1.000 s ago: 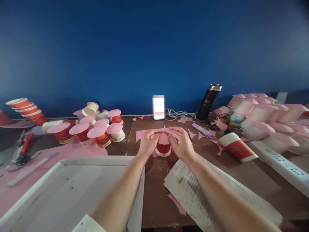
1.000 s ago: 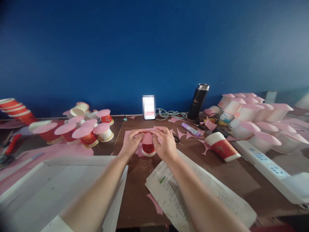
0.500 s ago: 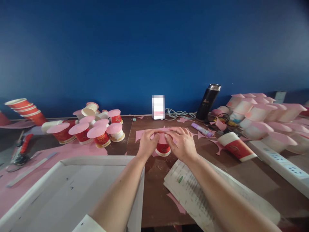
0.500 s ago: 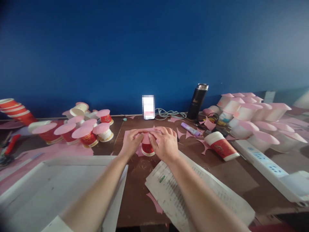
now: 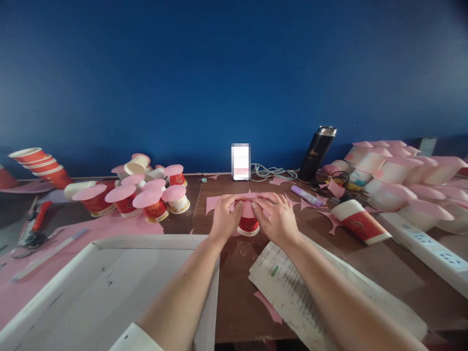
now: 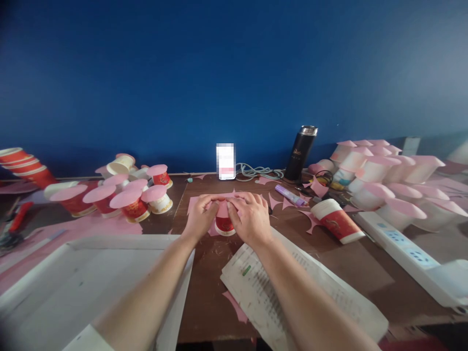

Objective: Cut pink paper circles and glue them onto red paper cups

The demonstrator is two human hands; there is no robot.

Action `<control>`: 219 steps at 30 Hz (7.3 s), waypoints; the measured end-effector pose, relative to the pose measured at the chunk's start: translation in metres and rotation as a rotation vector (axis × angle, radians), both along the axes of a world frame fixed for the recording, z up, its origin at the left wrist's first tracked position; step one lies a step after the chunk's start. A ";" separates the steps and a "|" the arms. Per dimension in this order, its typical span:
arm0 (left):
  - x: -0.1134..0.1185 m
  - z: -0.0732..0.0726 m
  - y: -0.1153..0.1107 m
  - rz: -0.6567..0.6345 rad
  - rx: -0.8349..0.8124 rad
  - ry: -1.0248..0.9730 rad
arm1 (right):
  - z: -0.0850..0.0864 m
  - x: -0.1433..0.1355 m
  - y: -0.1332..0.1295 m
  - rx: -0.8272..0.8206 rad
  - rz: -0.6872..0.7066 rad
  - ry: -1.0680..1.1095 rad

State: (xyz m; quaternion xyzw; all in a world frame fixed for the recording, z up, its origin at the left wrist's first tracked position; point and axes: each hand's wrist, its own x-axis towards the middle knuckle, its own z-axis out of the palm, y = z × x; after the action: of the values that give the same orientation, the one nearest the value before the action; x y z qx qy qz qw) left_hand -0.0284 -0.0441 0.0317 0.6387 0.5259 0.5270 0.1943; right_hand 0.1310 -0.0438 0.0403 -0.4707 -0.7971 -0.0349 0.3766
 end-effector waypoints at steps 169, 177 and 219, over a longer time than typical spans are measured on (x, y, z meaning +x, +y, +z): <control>-0.011 0.001 -0.008 -0.338 -0.361 0.303 | 0.007 0.008 0.000 -0.301 -0.042 0.695; -0.008 -0.012 -0.003 -0.120 -0.090 0.173 | 0.005 0.008 0.007 -0.430 -0.030 0.889; -0.017 -0.021 0.002 0.120 0.364 0.291 | 0.007 -0.016 -0.012 -0.927 0.471 1.086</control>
State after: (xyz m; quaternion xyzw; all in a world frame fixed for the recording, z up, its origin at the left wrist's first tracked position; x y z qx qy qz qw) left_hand -0.0453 -0.0420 0.0106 0.6999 0.4818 0.5262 -0.0333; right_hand 0.1153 -0.0557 0.0468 -0.3491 -0.5117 0.6231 0.4775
